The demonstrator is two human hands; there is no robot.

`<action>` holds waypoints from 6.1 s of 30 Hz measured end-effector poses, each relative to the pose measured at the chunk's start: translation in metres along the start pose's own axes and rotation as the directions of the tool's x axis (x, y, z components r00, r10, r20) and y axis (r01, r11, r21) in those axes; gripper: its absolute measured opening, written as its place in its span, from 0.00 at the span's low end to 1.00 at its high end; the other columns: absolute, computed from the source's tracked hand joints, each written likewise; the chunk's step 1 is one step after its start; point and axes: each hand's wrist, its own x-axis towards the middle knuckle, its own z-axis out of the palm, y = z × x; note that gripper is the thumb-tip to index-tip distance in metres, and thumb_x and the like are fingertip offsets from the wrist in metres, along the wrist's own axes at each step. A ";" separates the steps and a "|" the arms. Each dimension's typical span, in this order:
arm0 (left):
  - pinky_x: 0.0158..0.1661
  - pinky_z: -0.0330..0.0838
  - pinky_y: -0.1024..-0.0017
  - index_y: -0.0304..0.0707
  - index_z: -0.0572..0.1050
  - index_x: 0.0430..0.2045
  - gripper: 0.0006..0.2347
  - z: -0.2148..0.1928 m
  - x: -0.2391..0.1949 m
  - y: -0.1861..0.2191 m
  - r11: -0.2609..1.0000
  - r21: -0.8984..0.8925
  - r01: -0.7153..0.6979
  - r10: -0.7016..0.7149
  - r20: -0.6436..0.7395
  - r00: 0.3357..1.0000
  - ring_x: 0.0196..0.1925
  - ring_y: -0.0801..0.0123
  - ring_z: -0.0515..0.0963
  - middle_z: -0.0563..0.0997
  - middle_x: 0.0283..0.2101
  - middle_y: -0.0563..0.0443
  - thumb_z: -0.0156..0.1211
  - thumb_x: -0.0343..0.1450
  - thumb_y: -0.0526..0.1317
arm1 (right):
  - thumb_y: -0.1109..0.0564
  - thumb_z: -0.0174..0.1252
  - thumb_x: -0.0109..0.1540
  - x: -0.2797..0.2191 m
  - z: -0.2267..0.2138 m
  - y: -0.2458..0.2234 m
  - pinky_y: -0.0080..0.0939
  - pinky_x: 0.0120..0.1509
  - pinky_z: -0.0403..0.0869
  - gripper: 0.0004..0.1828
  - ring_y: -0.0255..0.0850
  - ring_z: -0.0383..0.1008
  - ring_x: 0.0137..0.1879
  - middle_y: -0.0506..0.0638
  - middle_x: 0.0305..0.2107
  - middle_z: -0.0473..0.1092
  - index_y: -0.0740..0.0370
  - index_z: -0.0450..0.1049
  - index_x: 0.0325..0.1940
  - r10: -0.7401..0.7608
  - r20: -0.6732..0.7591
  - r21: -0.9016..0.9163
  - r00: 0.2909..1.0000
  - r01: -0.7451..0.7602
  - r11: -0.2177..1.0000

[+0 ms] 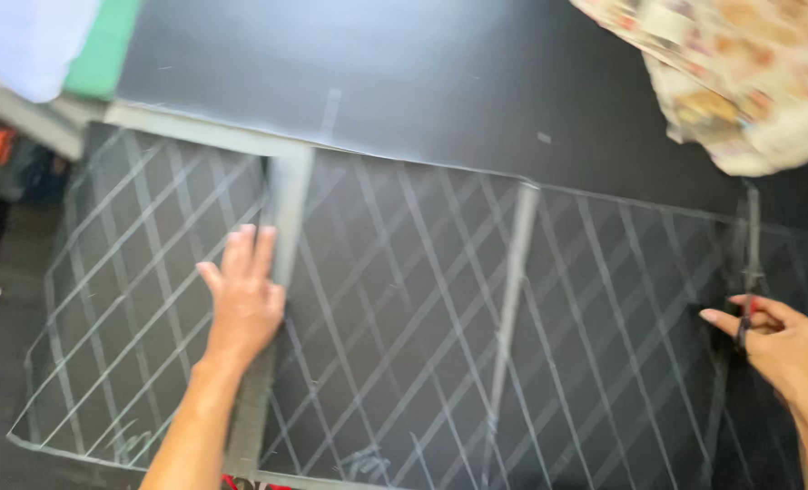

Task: The person cuts a large sheet of black fabric along pre-drawn diagonal grid lines using shears. After cutting, they place a paper pattern on the fabric, secure it with weights, and trace the pattern outline with a white marking tool.

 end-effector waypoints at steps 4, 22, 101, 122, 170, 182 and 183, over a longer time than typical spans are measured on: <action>0.61 0.38 0.17 0.35 0.51 0.74 0.40 0.010 0.013 -0.009 0.999 0.031 0.030 -0.034 0.123 0.992 0.79 0.38 0.47 0.51 0.77 0.33 0.49 0.59 0.25 | 0.54 0.78 0.56 -0.052 -0.102 0.144 0.30 0.41 0.67 0.28 0.28 0.61 0.33 0.39 0.25 0.65 0.77 0.76 0.50 0.252 -0.227 -0.024 0.941 -0.264 0.964; 0.65 0.29 0.32 0.27 0.53 0.67 0.32 0.109 -0.019 0.291 0.994 -0.106 -0.033 0.050 0.165 0.985 0.77 0.39 0.43 0.49 0.75 0.32 0.58 0.72 0.47 | 0.65 0.73 0.52 -0.075 -0.223 0.386 0.39 0.47 0.74 0.43 0.37 0.74 0.45 0.50 0.43 0.75 0.71 0.68 0.71 0.399 -0.326 0.096 0.857 -0.389 0.916; 0.45 0.75 0.64 0.34 0.69 0.60 0.25 0.199 -0.170 0.600 0.894 -0.440 0.089 -0.094 0.010 0.996 0.45 0.56 0.78 0.75 0.49 0.38 0.67 0.67 0.37 | 0.54 0.65 0.60 -0.102 -0.193 0.296 0.45 0.52 0.75 0.24 0.47 0.77 0.54 0.57 0.54 0.71 0.63 0.75 0.59 0.186 -0.159 0.251 0.970 -0.142 0.957; 0.58 0.67 0.69 0.31 0.60 0.67 0.24 0.169 -0.155 0.612 0.622 -0.723 0.302 0.084 0.445 0.892 0.62 0.60 0.74 0.74 0.62 0.36 0.55 0.75 0.38 | 0.53 0.58 0.64 -0.101 -0.209 0.222 0.48 0.72 0.65 0.36 0.55 0.63 0.73 0.64 0.67 0.62 0.67 0.57 0.73 0.340 0.120 0.257 0.933 -0.360 0.897; 0.58 0.70 0.57 0.35 0.72 0.58 0.20 0.135 -0.184 0.686 0.607 -0.711 -0.355 0.771 0.419 0.480 0.61 0.43 0.72 0.72 0.61 0.37 0.60 0.69 0.33 | 0.51 0.61 0.73 -0.341 -0.375 0.439 0.50 0.51 0.72 0.15 0.51 0.77 0.50 0.60 0.46 0.78 0.62 0.81 0.58 0.487 -0.609 -0.085 0.626 -0.662 0.745; 0.54 0.74 0.62 0.37 0.74 0.55 0.17 0.148 -0.144 0.707 0.755 -0.649 -0.090 0.474 0.446 0.759 0.61 0.49 0.74 0.75 0.60 0.42 0.58 0.70 0.33 | 0.57 0.67 0.60 -0.072 -0.257 0.346 0.50 0.54 0.73 0.21 0.52 0.74 0.47 0.56 0.41 0.75 0.63 0.77 0.56 -0.079 -0.520 -0.094 0.851 0.035 0.995; 0.52 0.76 0.63 0.39 0.74 0.54 0.16 0.152 -0.138 0.717 0.774 -0.632 -0.031 0.409 0.464 0.786 0.60 0.50 0.75 0.75 0.60 0.44 0.57 0.70 0.34 | 0.56 0.68 0.60 -0.058 -0.257 0.344 0.51 0.54 0.72 0.22 0.53 0.73 0.49 0.57 0.41 0.74 0.63 0.76 0.58 -0.078 -0.497 -0.099 0.864 0.033 0.995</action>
